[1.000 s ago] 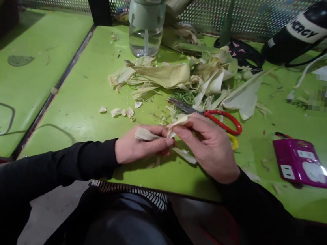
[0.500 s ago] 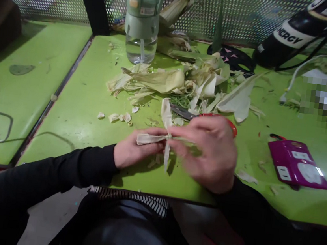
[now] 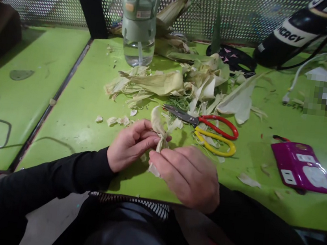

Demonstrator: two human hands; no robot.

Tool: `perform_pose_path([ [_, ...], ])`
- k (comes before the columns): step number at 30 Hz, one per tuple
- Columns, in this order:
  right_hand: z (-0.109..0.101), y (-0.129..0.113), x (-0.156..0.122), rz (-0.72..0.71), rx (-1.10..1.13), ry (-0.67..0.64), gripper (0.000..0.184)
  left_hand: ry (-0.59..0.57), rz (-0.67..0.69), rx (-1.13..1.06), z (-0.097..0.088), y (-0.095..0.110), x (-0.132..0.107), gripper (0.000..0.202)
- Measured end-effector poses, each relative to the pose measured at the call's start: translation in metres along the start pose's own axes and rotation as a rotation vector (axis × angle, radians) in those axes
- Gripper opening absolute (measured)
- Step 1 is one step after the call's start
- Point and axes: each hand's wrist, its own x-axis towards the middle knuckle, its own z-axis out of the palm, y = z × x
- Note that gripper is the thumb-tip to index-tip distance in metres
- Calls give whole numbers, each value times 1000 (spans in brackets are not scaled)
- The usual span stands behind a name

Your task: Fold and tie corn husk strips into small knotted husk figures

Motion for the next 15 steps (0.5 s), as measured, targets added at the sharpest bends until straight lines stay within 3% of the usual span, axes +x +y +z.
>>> perform_pose_path([
  [8, 5, -4, 1, -22, 59, -23, 13, -56, 12, 158, 0, 2, 1, 36],
  [15, 9, -6, 0, -85, 120, -9, 10, -29, -30, -22, 6, 6, -10, 28],
])
